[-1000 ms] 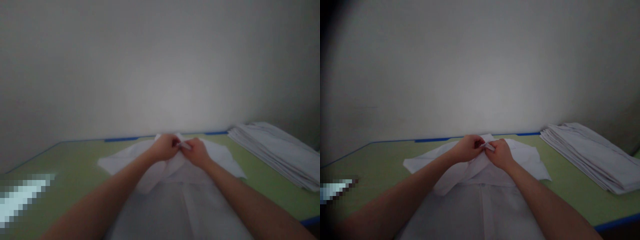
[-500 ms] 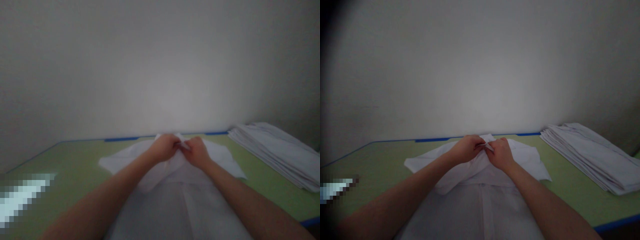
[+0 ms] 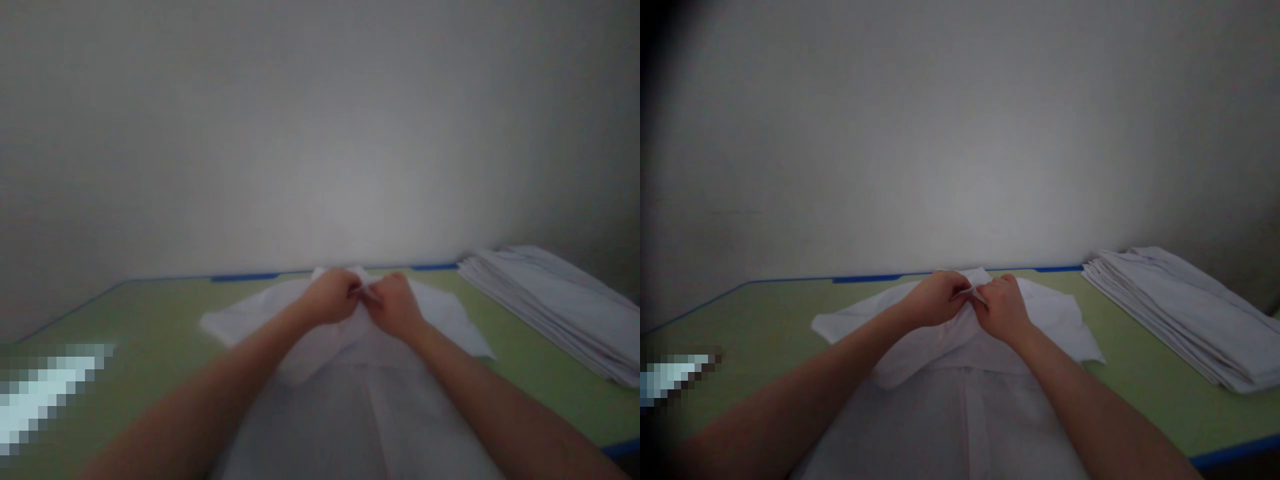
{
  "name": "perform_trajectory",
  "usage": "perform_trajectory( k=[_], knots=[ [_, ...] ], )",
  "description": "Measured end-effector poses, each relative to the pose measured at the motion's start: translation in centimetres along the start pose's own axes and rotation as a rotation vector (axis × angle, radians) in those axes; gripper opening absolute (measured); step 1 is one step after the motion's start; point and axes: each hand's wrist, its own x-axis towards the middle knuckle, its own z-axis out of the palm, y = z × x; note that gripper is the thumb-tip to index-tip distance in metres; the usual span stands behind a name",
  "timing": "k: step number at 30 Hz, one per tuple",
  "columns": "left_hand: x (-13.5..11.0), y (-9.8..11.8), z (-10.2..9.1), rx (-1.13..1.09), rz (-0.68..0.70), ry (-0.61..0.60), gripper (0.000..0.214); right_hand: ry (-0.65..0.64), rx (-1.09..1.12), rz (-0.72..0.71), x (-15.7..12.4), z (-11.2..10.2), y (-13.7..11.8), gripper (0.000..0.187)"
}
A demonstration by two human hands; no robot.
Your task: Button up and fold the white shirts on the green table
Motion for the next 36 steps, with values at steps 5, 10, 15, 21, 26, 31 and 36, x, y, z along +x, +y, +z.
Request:
perform_trajectory(
  k=[5,10,15,21,26,31,36],
  knots=[
    [-0.2,0.5,0.3,-0.002,-0.013,0.002,0.016,-0.02,-0.049,0.045,-0.1,-0.5,-0.8,0.026],
    [-0.3,0.6,0.3,0.013,-0.011,-0.016,0.015,-0.017,-0.031,0.083,0.0,-0.8,-1.1,0.022],
    [-0.4,0.6,0.3,0.039,0.039,-0.06,0.018,0.075,0.092,0.203,0.0,-0.5,-0.9,0.029],
    [-0.8,1.1,0.5,0.031,0.068,-0.061,0.02,-0.089,0.251,0.132,-0.1,0.4,-0.1,0.021],
    [-0.9,1.0,0.2,0.044,-0.008,-0.015,0.017,-0.072,0.198,0.104,0.0,0.4,0.3,0.019],
    [-0.5,0.4,0.4,-0.08,-0.024,0.046,0.021,-0.011,0.139,0.088,0.0,0.1,0.3,0.015],
    [0.0,-0.6,1.1,-0.18,-0.066,-0.04,0.017,-0.004,0.056,0.03,-0.1,0.2,0.4,0.019]
  ],
)
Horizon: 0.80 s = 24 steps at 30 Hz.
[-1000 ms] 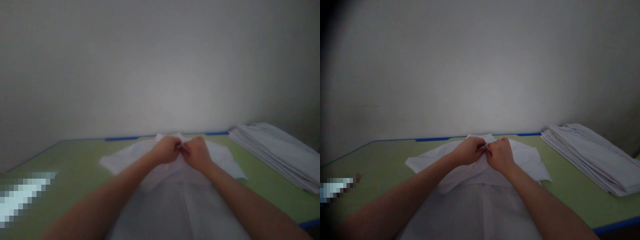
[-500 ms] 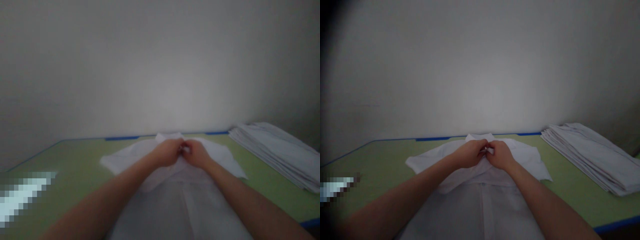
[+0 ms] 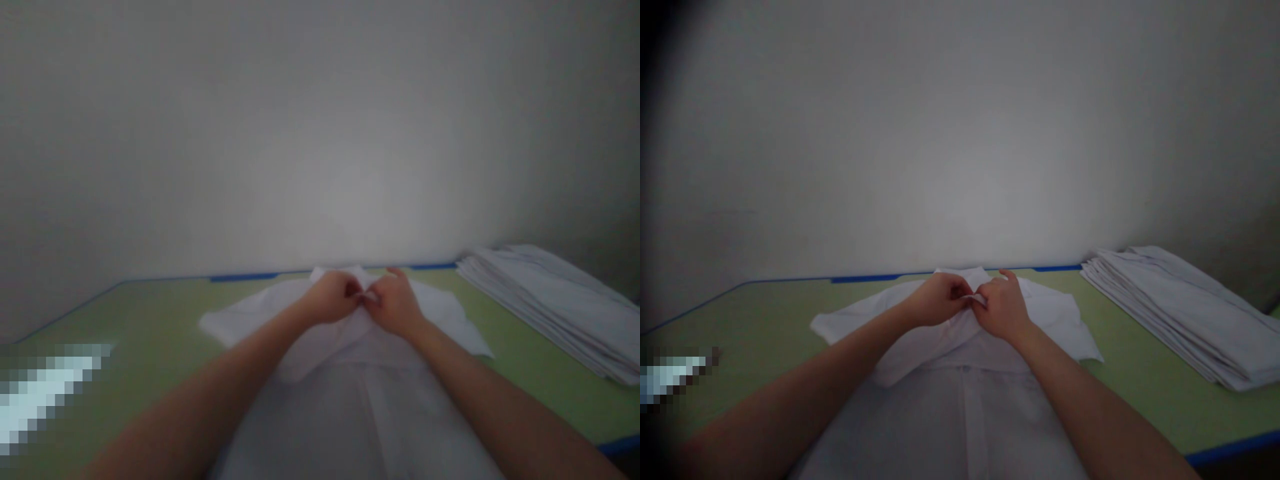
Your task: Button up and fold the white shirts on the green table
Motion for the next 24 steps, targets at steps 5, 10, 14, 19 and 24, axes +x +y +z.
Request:
perform_trajectory(
  k=[5,10,14,19,24],
  knots=[
    [0.1,-0.3,0.0,-0.061,0.001,-0.022,0.022,0.045,0.048,-0.02,-0.1,0.1,0.0,0.019],
    [0.0,-0.2,-0.8,-0.064,0.067,0.002,0.023,0.089,0.212,0.04,0.1,0.1,-0.2,0.016],
    [-0.3,-0.1,-0.9,0.018,0.172,0.065,0.018,0.095,0.329,0.141,0.2,0.0,-0.5,0.016],
    [-0.6,0.0,-0.2,0.137,0.235,0.111,0.016,0.07,0.415,0.213,0.2,0.1,-0.6,0.015],
    [-0.6,-0.1,-0.3,0.29,0.184,0.092,0.016,0.065,0.441,0.21,-0.2,0.2,-0.8,0.02]
  ],
)
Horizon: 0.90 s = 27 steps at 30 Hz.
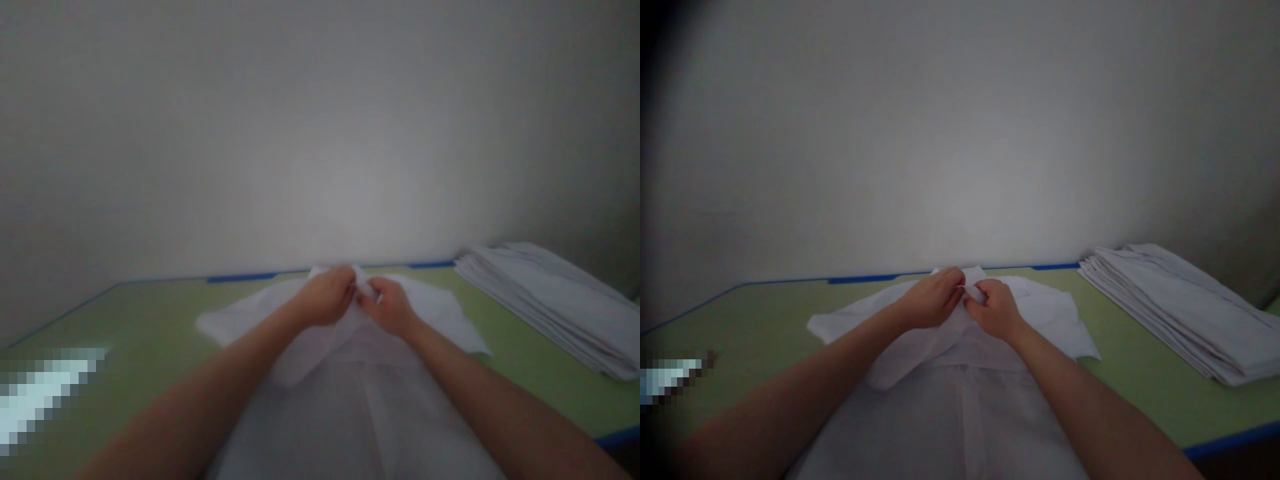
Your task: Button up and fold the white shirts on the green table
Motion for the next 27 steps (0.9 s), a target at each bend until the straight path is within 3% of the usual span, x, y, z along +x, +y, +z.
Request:
perform_trajectory(
  k=[6,9,13,27],
  knots=[
    [0.3,-0.1,-0.3,0.077,-0.065,-0.007,0.013,-0.181,0.335,-0.047,-0.4,0.1,-0.4,0.025],
    [0.3,0.0,-0.3,-0.001,-0.041,-0.025,0.013,-0.117,0.423,0.032,0.0,0.4,-0.2,0.03],
    [0.2,0.2,-0.3,-0.094,-0.005,-0.037,0.017,0.045,0.389,0.075,0.8,0.3,0.7,0.019],
    [0.6,0.6,-0.2,-0.161,-0.169,0.052,0.021,0.01,0.154,0.0,0.9,-0.5,1.0,0.013]
  ],
)
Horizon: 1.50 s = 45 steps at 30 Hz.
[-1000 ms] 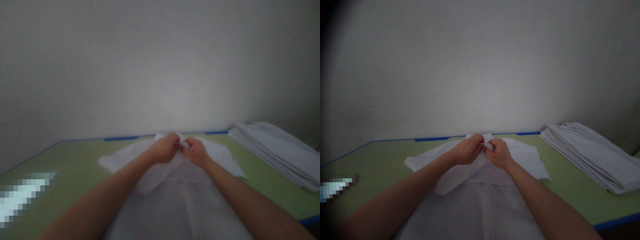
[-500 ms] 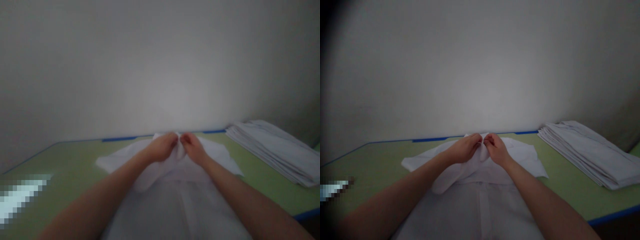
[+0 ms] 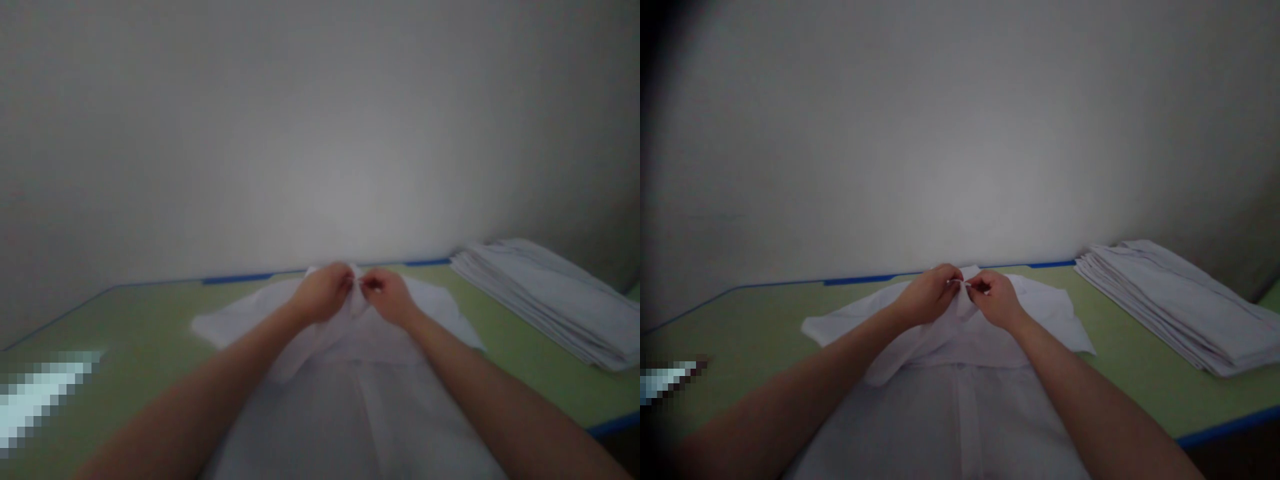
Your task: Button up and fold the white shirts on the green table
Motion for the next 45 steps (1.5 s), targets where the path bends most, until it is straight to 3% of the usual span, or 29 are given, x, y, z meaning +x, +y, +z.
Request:
perform_trajectory(
  k=[7,12,16,19,21,26,30,34,40,45],
  knots=[
    [0.6,-1.5,0.9,-0.388,-0.159,-0.081,0.028,0.074,-0.146,-0.125,-0.1,0.0,0.2,0.011],
    [0.9,-2.2,0.7,-0.582,-0.283,-0.112,0.043,0.086,-0.079,-0.234,0.0,-0.2,0.3,0.016],
    [0.8,-1.5,0.4,-0.749,-0.188,-0.15,0.039,0.099,-0.001,-0.272,0.3,-0.9,0.1,0.019],
    [0.5,-0.6,0.2,-0.824,-0.132,-0.241,0.037,0.024,0.134,-0.235,0.5,-1.7,0.2,0.012],
    [0.3,-0.1,0.0,-0.804,-0.126,-0.272,0.036,-0.056,0.274,-0.154,0.6,-2.0,0.4,0.009],
    [0.2,0.4,0.1,-0.581,-0.116,-0.175,0.033,-0.125,0.576,0.056,0.6,-1.7,1.1,0.035],
    [0.2,0.4,0.4,-0.389,-0.106,-0.152,0.038,-0.251,0.443,0.081,0.6,-1.5,1.1,0.041],
    [0.1,0.6,0.3,-0.291,-0.143,-0.18,0.042,-0.355,0.302,0.1,0.6,-1.6,1.1,0.033],
    [-0.4,2.0,-0.5,-0.261,-0.043,-0.278,0.057,-0.357,0.36,0.039,0.8,-2.1,1.1,0.033],
    [-0.5,1.8,-1.9,-0.294,0.12,-0.373,0.05,-0.284,0.408,0.042,0.7,-2.7,1.3,0.037]
  ],
)
